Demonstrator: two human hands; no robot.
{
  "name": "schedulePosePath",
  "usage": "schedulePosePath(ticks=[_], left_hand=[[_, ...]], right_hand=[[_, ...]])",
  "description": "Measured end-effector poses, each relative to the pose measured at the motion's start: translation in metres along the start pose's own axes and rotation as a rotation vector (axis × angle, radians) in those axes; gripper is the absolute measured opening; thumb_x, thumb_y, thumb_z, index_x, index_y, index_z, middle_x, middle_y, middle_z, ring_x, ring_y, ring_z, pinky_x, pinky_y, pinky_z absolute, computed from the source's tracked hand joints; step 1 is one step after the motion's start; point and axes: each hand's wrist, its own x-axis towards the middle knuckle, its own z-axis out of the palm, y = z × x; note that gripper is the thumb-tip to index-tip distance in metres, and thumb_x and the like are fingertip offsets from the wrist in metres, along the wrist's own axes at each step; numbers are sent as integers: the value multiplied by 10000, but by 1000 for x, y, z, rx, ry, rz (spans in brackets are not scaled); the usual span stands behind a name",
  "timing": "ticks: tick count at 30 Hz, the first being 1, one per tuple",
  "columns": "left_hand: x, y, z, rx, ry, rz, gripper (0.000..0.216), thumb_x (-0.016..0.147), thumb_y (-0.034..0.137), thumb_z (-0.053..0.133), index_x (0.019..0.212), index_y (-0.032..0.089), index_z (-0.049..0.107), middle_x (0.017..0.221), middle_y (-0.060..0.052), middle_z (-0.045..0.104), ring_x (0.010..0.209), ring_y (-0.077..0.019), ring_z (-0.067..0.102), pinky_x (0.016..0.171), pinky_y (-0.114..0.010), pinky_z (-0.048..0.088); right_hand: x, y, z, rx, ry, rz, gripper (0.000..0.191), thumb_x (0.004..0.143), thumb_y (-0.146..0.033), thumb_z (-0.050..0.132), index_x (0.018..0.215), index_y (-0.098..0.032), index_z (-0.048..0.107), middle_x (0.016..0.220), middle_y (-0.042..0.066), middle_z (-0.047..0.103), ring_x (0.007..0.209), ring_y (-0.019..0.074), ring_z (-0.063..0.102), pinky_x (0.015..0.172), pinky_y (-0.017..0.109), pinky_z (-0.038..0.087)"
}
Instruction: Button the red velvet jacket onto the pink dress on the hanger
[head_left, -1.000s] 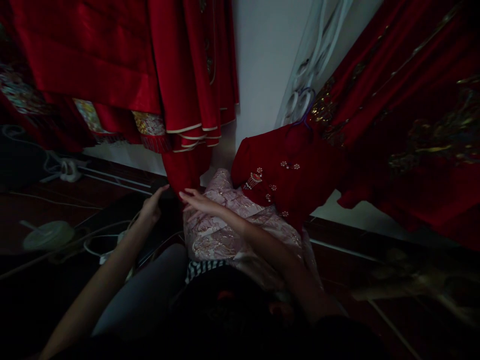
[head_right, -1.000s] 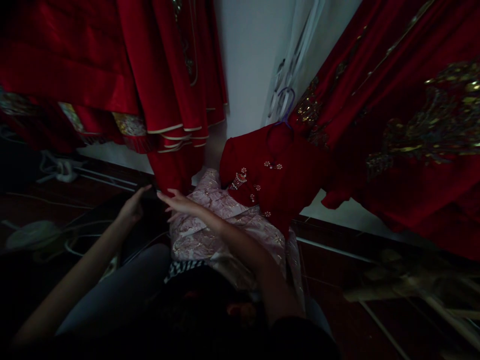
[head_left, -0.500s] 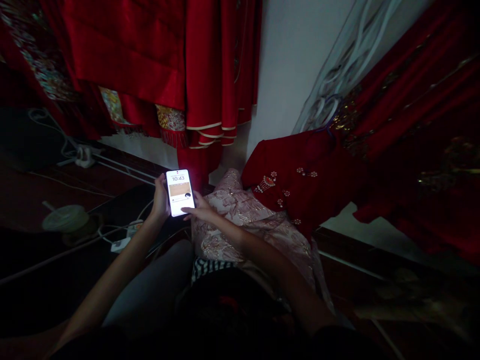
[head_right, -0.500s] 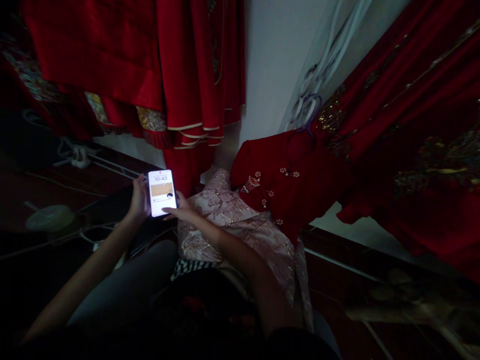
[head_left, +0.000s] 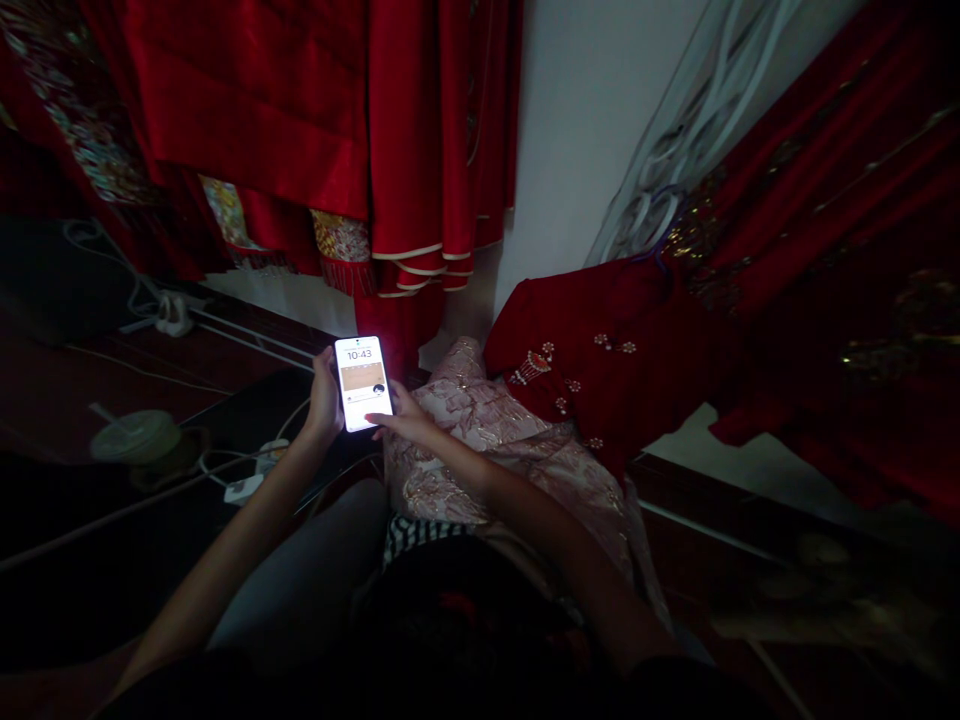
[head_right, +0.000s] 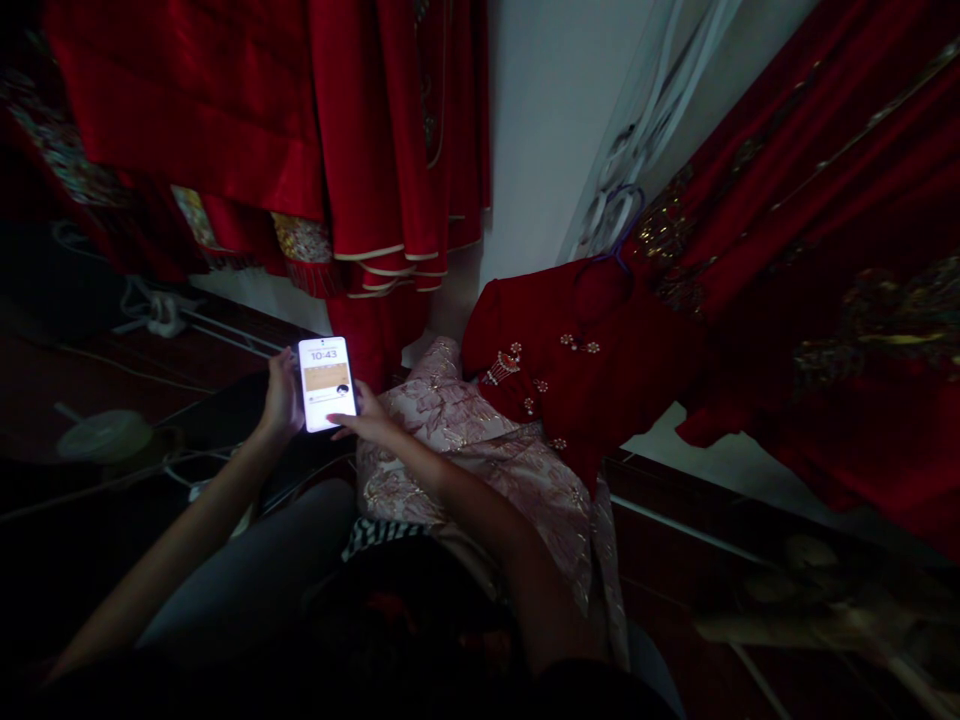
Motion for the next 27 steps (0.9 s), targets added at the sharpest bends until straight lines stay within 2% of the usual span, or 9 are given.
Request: schedulePosePath(ticks=[6,12,19,27], left_hand=[[-3,1,0,22,5,-14,395,863,497,420,936,158,607,824,-63,704,694,-210,676,671,-330,545],[-1,1,1,16,32,-20,394,868,490,407,933,157,608,834,-69,710,756,-222,688,706,-337,553],[-2,2,1,21,56,-33,408,862,513,423,942,157,606,851,-79,701,809,-233,690,767,-360,544],[1,-2,-2,34,31,-22,399,834,515,445,912,163,615,811,-57,702,721,-212,675,694,-330,537]], right_hand=[[0,-2,1,20,6,32,781,624,-89,740,1282,-244,348,1284,84,555,921,206,674,531,245,615],[0,-7,2,91,14,77,599,708,-133,688,1218,-243,393,1203,59,596,828,167,677,531,285,621],[-3,-10,2,78,11,71,560,745,-121,657,1226,-244,398,1185,57,602,835,171,681,597,346,632],[1,-6,0,78,21,87,581,744,-77,618,1243,-255,379,1165,54,607,792,158,678,574,343,625]])
